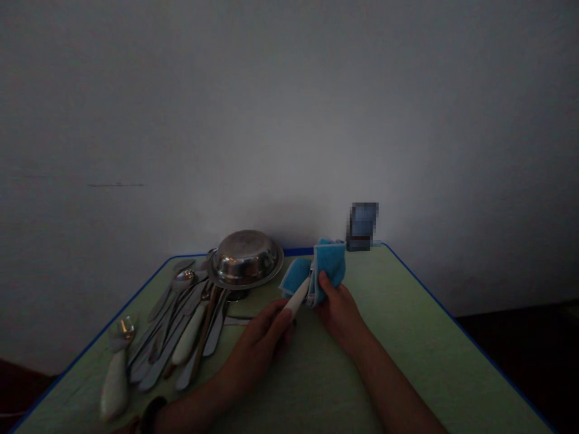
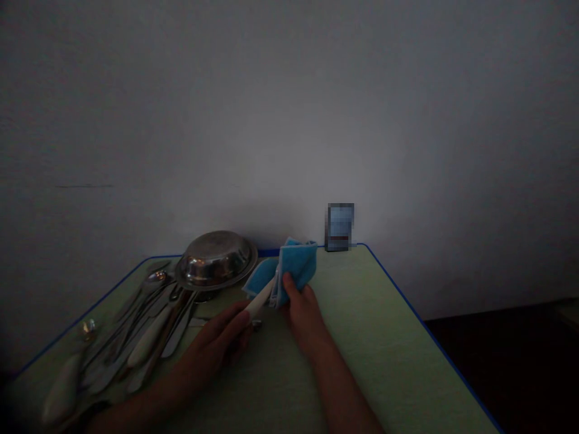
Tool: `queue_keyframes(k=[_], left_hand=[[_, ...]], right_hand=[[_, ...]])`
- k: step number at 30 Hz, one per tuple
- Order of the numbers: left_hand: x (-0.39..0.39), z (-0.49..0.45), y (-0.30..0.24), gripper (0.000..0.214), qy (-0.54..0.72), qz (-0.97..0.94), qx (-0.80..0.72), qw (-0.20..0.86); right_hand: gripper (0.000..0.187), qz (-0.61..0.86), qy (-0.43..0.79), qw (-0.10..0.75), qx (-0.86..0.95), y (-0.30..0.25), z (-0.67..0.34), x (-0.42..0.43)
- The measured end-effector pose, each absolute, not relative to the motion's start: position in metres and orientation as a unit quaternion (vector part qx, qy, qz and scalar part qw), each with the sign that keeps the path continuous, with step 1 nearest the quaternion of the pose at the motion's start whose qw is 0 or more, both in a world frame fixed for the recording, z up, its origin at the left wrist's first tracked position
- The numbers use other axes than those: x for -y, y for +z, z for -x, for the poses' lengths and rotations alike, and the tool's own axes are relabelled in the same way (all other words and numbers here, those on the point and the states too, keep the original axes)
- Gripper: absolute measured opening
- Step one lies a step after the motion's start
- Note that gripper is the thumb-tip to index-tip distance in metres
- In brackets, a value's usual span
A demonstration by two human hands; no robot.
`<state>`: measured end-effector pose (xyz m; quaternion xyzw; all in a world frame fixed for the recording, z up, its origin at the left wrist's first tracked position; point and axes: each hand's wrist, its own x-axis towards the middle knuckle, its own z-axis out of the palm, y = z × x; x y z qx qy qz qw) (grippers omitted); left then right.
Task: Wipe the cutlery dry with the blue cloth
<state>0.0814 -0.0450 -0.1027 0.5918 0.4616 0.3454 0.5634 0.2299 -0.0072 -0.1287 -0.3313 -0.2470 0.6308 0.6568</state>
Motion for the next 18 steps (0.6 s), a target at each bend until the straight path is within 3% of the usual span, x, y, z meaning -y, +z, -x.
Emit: queue_keyframes(k=[4, 9, 13, 18], left_hand=[[0.045, -0.079, -0.106, 0.027, 0.371, -0.531, -0.463, 0.605], [0.043, -0.077, -0.107, 0.026, 0.412, -0.484, -0.457, 0.623], [0.044, -0.078, -0.104, 0.026, 0.400, -0.513, -0.461, 0.603], [0.046, -0.079, -0.101, 0.030, 0.381, -0.554, -0.471, 0.571]], right_hand=[[0.014, 0.280, 0.630, 0.710, 0.145, -0.116, -0.239, 0.002], [0.027, 0.224, 0.616, 0.749, 0.100, -0.109, -0.253, 0.004], [0.028, 0.236, 0.638, 0.717, 0.149, -0.114, -0.249, 0.005], [0.018, 0.249, 0.673, 0.657, 0.230, -0.112, -0.237, 0.013]])
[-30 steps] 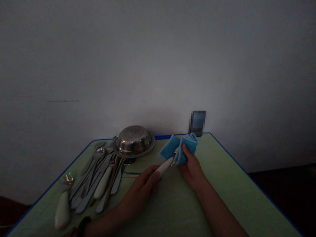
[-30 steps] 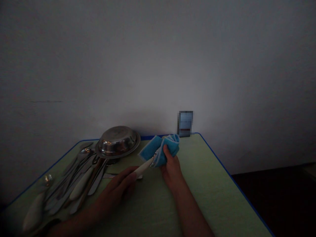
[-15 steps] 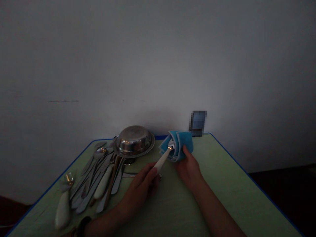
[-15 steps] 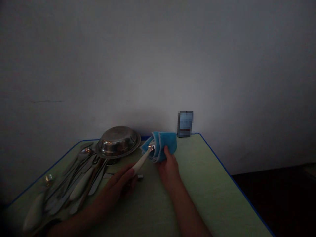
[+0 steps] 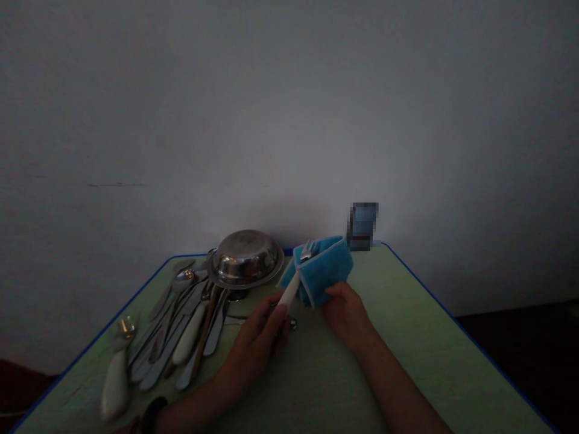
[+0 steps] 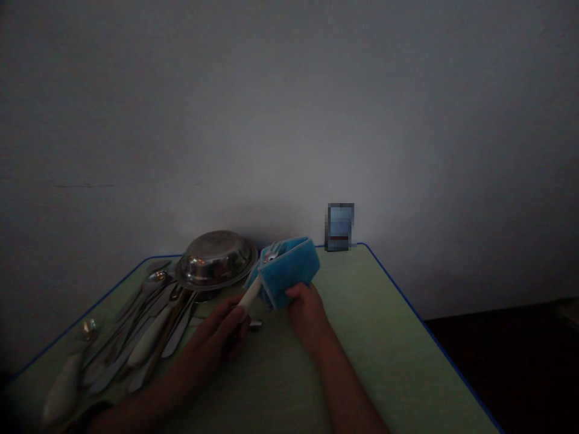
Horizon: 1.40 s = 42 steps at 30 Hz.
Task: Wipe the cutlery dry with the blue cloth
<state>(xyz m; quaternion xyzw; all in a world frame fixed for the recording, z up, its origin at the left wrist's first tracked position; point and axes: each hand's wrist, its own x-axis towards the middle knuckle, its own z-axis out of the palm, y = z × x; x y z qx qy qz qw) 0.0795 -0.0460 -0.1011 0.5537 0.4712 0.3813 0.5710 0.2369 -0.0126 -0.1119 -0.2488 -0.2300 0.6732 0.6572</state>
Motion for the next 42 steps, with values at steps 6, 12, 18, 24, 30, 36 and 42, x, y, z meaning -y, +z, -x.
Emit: queue_keyframes(k=[6, 12, 18, 24, 30, 36, 42], left_hand=[[0.047, -0.079, -0.103, 0.026, 0.367, -0.585, -0.466, 0.553], [0.046, -0.077, -0.106, 0.027, 0.394, -0.527, -0.451, 0.603], [0.045, -0.080, -0.106, 0.029, 0.369, -0.560, -0.449, 0.590], [0.045, -0.079, -0.110, 0.031, 0.320, -0.627, -0.436, 0.561], [0.048, -0.082, -0.102, 0.027, 0.287, -0.673, -0.445, 0.516], [0.049, -0.080, -0.103, 0.032, 0.331, -0.639, -0.472, 0.510], [0.042, -0.077, -0.106, 0.025, 0.466, -0.502, -0.443, 0.579]], right_hand=[[0.049, 0.199, 0.731, 0.629, 0.174, -0.106, -0.241, 0.015], [0.026, 0.301, 0.686, 0.658, 0.074, -0.111, -0.250, 0.011], [0.024, 0.305, 0.716, 0.616, 0.126, -0.108, -0.243, 0.015], [0.024, 0.339, 0.718, 0.575, 0.198, -0.115, -0.235, 0.017], [0.025, 0.387, 0.670, 0.548, 0.318, -0.113, -0.234, 0.023], [0.022, 0.445, 0.601, 0.535, 0.394, -0.112, -0.239, 0.020], [0.013, 0.427, 0.643, 0.483, 0.414, -0.107, -0.254, 0.023]])
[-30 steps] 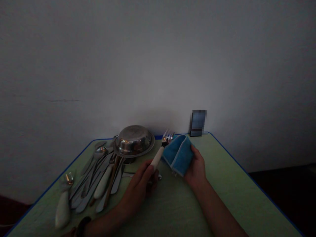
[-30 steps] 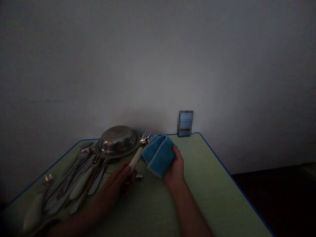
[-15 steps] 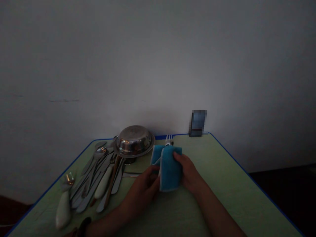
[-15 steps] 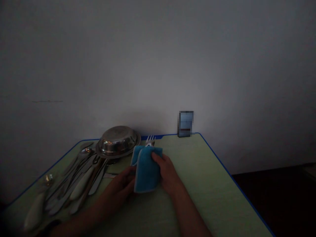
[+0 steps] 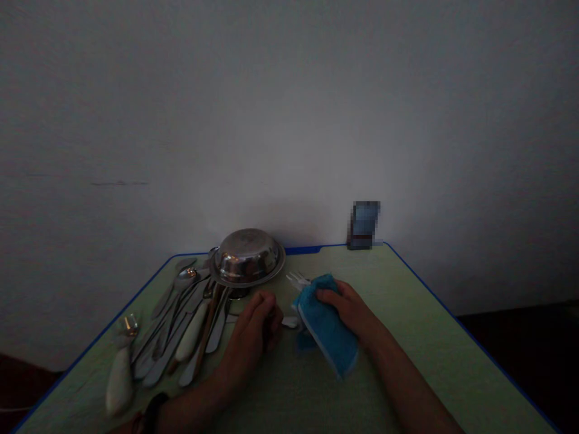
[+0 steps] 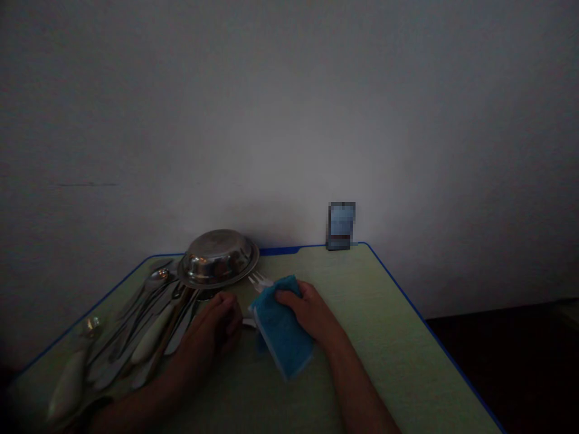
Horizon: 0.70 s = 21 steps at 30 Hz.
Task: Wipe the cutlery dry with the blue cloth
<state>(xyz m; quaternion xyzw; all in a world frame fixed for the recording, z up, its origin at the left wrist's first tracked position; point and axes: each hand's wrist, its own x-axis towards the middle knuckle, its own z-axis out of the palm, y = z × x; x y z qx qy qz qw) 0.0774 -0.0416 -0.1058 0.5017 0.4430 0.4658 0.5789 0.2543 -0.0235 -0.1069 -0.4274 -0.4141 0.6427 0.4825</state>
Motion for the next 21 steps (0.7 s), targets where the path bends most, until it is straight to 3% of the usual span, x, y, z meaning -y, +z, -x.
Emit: queue_keyframes(k=[5, 12, 17, 21], left_hand=[[0.0429, -0.0789, -0.1060, 0.017, 0.457, -0.488, -0.411, 0.620], [0.0452, -0.0801, -0.1034, 0.020, 0.436, -0.517, -0.445, 0.587], [0.0472, -0.0799, -0.1020, 0.024, 0.443, -0.523, -0.423, 0.593], [0.0492, -0.0792, -0.1024, 0.030, 0.415, -0.544, -0.408, 0.604]], right_hand=[[0.011, 0.437, 0.652, 0.491, 0.377, -0.1121, -0.2578, 0.0226], [0.013, 0.473, 0.635, 0.510, 0.338, -0.1160, -0.2591, 0.0213], [0.012, 0.463, 0.638, 0.473, 0.394, -0.1146, -0.2590, 0.0244], [0.015, 0.459, 0.630, 0.393, 0.488, -0.1130, -0.2559, 0.0288]])
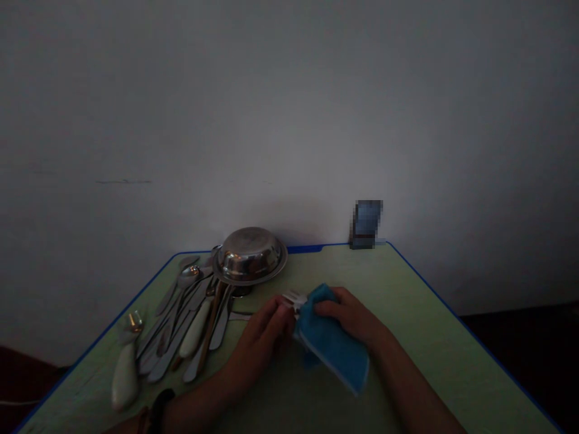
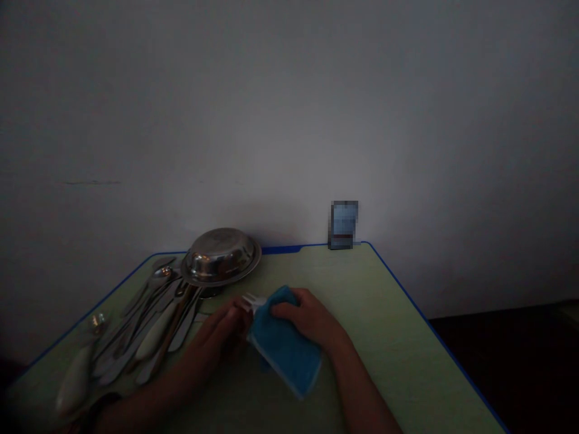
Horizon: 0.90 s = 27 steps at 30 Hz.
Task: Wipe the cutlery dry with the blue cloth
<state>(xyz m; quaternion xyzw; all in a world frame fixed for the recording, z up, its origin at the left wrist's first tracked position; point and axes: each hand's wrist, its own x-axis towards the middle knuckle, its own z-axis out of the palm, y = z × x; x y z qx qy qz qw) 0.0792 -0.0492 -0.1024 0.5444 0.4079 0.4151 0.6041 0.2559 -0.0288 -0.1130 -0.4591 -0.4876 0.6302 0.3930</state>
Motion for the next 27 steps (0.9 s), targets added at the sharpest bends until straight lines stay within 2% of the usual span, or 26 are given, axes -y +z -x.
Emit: queue_keyframes(k=[3, 6, 9, 13, 17, 21, 24, 27], left_hand=[[0.048, -0.079, -0.103, 0.030, 0.403, -0.525, -0.459, 0.592], [0.046, -0.078, -0.105, 0.029, 0.405, -0.485, -0.485, 0.604], [0.043, -0.076, -0.107, 0.026, 0.418, -0.473, -0.460, 0.625], [0.041, -0.073, -0.109, 0.023, 0.457, -0.455, -0.403, 0.649], [0.039, -0.074, -0.107, 0.018, 0.510, -0.404, -0.381, 0.657], [0.036, -0.076, -0.105, 0.015, 0.527, -0.361, -0.383, 0.668], [0.035, -0.076, -0.106, 0.013, 0.532, -0.332, -0.386, 0.676], [0.034, -0.075, -0.107, 0.009, 0.527, -0.343, -0.367, 0.686]], right_hand=[[0.024, 0.454, 0.619, 0.336, 0.545, -0.112, -0.253, 0.030], [0.036, 0.464, 0.602, 0.345, 0.551, -0.111, -0.252, 0.028], [0.043, 0.485, 0.591, 0.403, 0.503, -0.110, -0.252, 0.025], [0.040, 0.522, 0.586, 0.513, 0.349, -0.107, -0.257, 0.022], [0.042, 0.388, 0.687, 0.589, 0.176, -0.103, -0.265, 0.017], [0.040, 0.287, 0.694, 0.642, 0.157, -0.103, -0.270, 0.014], [0.046, 0.305, 0.705, 0.595, 0.234, -0.102, -0.265, 0.018], [0.050, 0.375, 0.679, 0.480, 0.409, -0.100, -0.256, 0.025]])
